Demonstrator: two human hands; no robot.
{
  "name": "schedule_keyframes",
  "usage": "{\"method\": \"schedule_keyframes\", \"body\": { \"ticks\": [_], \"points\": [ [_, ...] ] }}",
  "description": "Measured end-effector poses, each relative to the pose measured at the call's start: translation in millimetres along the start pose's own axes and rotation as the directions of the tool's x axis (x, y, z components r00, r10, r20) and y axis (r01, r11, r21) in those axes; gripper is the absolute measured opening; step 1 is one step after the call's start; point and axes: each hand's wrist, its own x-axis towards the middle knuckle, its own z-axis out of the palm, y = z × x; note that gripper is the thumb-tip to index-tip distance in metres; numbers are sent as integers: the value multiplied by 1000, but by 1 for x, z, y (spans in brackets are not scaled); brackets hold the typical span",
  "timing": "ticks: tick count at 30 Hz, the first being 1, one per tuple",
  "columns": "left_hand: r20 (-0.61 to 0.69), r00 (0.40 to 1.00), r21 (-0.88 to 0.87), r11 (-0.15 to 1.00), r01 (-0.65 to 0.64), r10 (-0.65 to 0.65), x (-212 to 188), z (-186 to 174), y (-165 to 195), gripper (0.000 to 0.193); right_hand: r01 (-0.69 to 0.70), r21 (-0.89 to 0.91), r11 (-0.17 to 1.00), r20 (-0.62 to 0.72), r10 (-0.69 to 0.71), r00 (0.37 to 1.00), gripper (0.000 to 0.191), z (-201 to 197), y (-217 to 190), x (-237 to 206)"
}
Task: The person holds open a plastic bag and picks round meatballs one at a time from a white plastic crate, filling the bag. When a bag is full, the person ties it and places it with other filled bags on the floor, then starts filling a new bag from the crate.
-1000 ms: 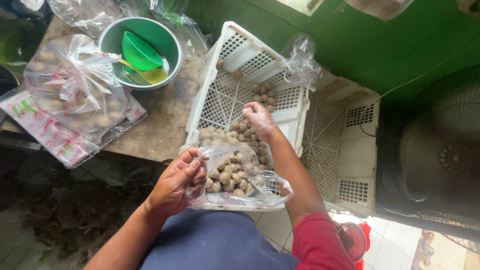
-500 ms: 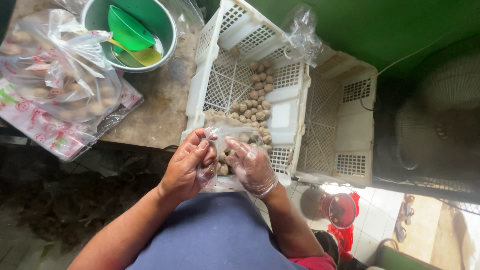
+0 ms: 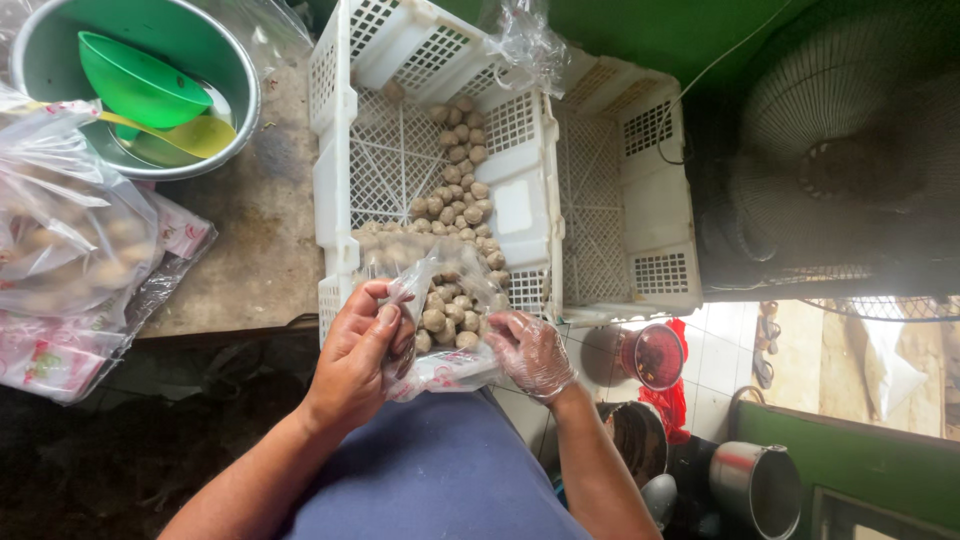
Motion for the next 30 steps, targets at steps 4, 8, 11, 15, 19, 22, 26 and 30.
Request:
{"method": "schedule_keyframes", "body": {
  "ticks": [4,8,11,15,19,22,26,30],
  "points": [
    [37,999,-31,1000,4,-3,0,-1,4,19,-11,185,983,-19,15,1000,23,-36,22,34],
    [27,999,-91,996,22,-20,-3,-4,9,20,75,-236,969,-104,-102,989,22,-50,44,111],
    [-34,999,-72,997,5,-8,-8,-5,8,20,408,-457,790,47,-437,898,29,-32,48,172],
    [-40,998,-67,997,-48,45,-12,-7,9,21,389,-568,725,433,-139,891,28,-2,38,223],
    [-69,996,-56,997,-60,56,-15,-7,13,22,476,-604,639,558,-87,825,29,12,31,240],
    [-103,993,-52,996,-68,62,-17,-7,15,23,504,-548,667,593,-115,797,28,17,34,240],
    [-126,988,-54,994,-93,86,-20,-7,15,24,431,-451,781,604,-88,792,28,21,42,239],
    [-191,977,-48,994,-103,92,-23,-5,13,28,432,-360,827,589,-157,792,31,21,46,240]
  ]
}}
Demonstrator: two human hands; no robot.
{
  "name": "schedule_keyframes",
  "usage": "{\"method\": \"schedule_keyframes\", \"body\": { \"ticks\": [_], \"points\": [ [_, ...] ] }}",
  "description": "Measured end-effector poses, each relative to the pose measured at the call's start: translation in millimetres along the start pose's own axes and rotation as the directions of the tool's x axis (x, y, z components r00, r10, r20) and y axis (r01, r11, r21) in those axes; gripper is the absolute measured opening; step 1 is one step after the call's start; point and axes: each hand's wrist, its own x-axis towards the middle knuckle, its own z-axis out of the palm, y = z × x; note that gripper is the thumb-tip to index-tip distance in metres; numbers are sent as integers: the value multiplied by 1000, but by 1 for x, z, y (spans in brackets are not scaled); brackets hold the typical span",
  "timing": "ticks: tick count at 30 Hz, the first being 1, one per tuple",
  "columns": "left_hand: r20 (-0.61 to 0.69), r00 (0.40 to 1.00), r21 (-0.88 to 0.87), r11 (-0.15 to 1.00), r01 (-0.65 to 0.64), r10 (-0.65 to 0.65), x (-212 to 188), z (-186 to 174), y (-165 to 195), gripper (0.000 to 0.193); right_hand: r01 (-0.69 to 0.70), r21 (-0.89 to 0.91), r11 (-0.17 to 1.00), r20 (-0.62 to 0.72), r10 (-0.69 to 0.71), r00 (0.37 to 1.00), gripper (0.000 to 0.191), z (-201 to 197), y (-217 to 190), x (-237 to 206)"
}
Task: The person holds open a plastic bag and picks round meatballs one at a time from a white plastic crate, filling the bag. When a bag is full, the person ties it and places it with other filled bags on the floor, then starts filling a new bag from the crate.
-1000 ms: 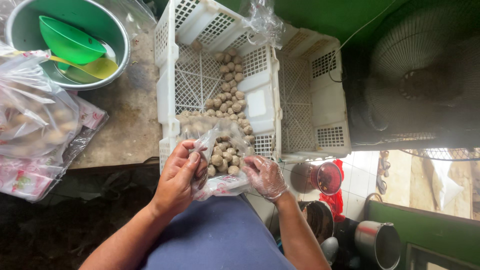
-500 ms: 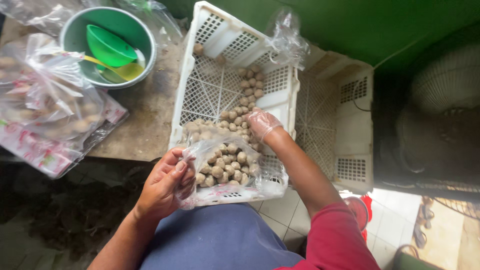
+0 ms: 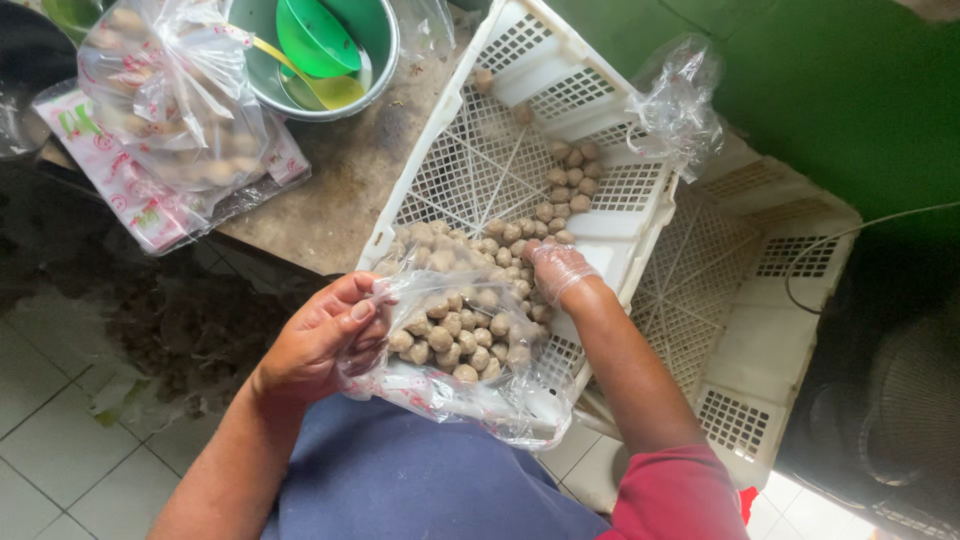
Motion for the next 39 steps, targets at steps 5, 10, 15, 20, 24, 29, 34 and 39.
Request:
{"method": "schedule_keyframes", "body": {
  "ticks": [5,10,15,20,24,29,34,39],
  "points": [
    [-19,1000,14,1000,-24,24,-2,2,-1,28,-141,296,945,76,124,989,23,-4,1,2],
    [-38,999,25,999,-33,34,-3,3,-1,30,-224,468,855,115,192,975,28,0,2,5],
    [10,999,54,998,-42,41,-3,8,2,32,264,268,927,-366,-155,918,30,6,5,6],
    [42,999,48,999,-8,6,5,15,5,30,56,219,974,-260,3,966,30,-1,-2,4],
    [119,992,81,996,-41,31,9,15,5,25,-94,29,995,-137,97,986,40,-10,-15,8],
    [183,983,78,997,-28,13,13,11,4,22,-175,4,985,-219,172,961,31,-15,-15,8],
    [223,975,64,998,2,-16,17,11,4,22,-74,3,997,-266,72,961,25,-11,1,4],
    [210,977,56,998,25,-36,20,10,4,21,-124,84,989,-248,141,958,21,-11,-1,9]
  ]
}}
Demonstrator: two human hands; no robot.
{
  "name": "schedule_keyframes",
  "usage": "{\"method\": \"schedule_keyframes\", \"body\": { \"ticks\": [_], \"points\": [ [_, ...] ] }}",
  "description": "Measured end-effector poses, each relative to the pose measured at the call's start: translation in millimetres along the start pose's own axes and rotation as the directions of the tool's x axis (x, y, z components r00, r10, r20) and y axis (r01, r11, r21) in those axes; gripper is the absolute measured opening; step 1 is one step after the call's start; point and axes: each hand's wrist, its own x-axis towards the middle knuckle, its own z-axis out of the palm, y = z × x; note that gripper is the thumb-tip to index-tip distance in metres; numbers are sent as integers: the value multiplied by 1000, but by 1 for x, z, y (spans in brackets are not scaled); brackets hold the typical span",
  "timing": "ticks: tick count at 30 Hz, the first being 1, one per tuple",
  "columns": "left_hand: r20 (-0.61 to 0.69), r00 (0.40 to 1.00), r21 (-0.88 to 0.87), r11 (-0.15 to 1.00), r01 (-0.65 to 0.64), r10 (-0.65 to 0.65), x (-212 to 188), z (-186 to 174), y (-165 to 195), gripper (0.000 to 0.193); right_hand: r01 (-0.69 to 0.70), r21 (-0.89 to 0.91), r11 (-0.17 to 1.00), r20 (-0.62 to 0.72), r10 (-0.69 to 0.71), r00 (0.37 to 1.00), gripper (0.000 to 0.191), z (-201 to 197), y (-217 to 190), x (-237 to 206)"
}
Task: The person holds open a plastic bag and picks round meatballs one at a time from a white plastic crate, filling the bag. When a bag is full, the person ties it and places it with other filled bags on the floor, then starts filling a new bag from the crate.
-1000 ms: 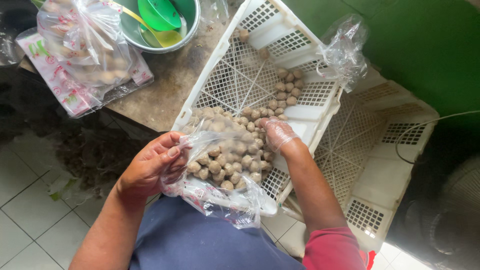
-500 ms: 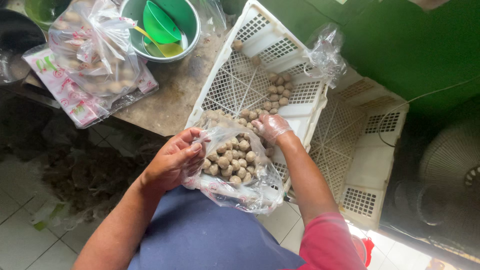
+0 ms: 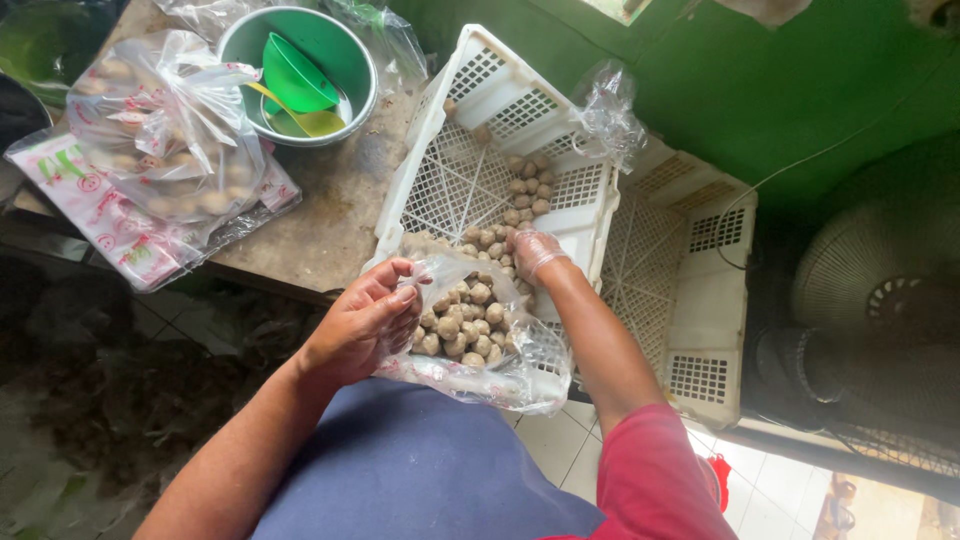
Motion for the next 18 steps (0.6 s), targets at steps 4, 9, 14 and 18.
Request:
{"method": "schedule_keyframes", "body": {
  "ticks": [4,9,14,18],
  "points": [
    [13,1000,-15,1000,-17,17,0,-3,-2,20,-105,932,347,99,36,994,10,-42,-10,-34],
    [17,1000,20,999,-25,25,1,-3,-3,18,327,844,424,60,-681,730,15,-88,-68,-133],
    [2,1000,15,1000,24,-24,0,0,-2,15,398,471,787,158,-519,840,20,-71,-143,-135],
    [-20,1000,15,1000,18,-17,-4,-1,-6,14,350,592,726,24,-450,893,33,-49,-148,-124]
  ]
}}
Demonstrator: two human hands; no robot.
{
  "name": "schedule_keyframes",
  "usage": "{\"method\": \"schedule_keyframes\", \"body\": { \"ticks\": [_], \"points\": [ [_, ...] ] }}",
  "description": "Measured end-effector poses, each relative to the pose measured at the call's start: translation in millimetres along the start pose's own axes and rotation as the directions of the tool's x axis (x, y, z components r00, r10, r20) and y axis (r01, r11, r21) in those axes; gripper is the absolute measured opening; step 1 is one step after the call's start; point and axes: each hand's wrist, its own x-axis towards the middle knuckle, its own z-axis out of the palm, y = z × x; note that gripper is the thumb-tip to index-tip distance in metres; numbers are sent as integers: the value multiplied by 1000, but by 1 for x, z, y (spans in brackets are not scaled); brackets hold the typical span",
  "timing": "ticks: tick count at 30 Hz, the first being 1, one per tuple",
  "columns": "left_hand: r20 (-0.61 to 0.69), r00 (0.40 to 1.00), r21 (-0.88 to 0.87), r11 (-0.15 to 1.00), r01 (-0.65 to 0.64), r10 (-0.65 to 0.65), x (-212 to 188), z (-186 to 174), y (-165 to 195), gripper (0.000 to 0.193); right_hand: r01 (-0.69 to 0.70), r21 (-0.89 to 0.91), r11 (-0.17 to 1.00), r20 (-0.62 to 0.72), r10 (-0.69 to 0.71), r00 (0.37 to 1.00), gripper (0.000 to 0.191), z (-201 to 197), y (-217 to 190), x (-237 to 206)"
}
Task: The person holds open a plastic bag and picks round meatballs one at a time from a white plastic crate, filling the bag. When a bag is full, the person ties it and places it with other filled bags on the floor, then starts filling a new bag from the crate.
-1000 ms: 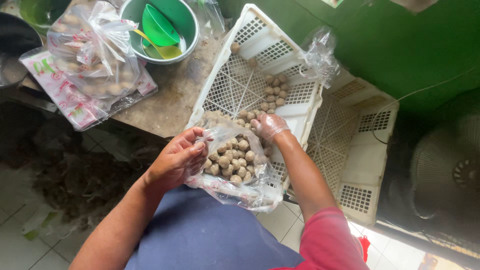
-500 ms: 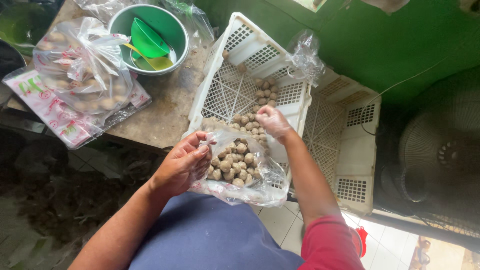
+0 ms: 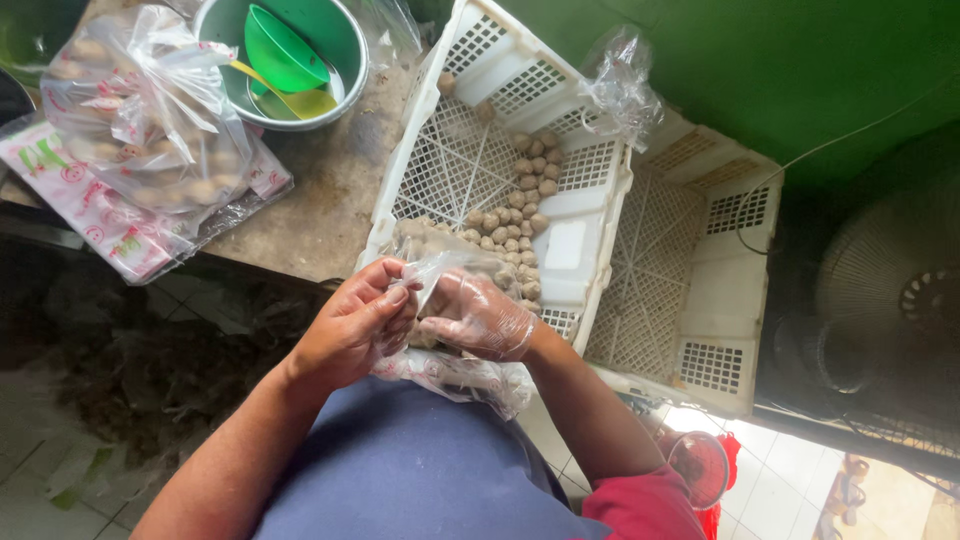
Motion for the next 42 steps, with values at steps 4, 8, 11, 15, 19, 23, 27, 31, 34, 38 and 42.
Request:
{"method": "schedule_keyframes", "body": {
  "ticks": [4,8,11,15,19,23,27,31,34,38,42],
  "points": [
    [-45,995,24,996,-85,86,1,-2,-8,15,86,-449,889,-265,-225,938,45,0,20,-9],
    [-43,994,19,994,-103,104,-4,-5,-12,16,-92,-651,753,-213,-65,975,49,-3,25,-42],
    [-82,987,8,990,-141,141,-8,-4,-11,16,-232,-758,610,-185,140,973,38,-11,24,-76],
    [-158,956,243,948,-206,248,-9,10,-10,18,-347,-861,372,-303,172,937,42,-26,30,-111],
    [-229,911,620,773,-134,341,-13,40,1,24,-456,-584,672,-460,189,868,59,-39,52,-137],
    [-167,907,825,558,-86,386,-15,72,17,25,-457,230,859,-271,507,818,60,-25,86,-147],
    [-212,877,890,457,-10,431,-12,94,29,27,-72,779,623,-250,414,875,55,-20,109,-153],
    [-191,856,875,478,-73,480,-12,101,31,25,167,896,411,-312,318,895,48,-27,103,-150],
    [-183,876,816,566,-118,446,-14,101,29,28,219,900,376,-346,315,884,51,-27,87,-143],
    [-225,915,737,673,-63,333,-15,96,30,40,300,896,328,-406,326,854,55,-19,67,-139],
    [-214,933,700,712,-61,290,-14,88,39,49,340,913,225,-395,277,876,44,-14,60,-143]
  ]
}}
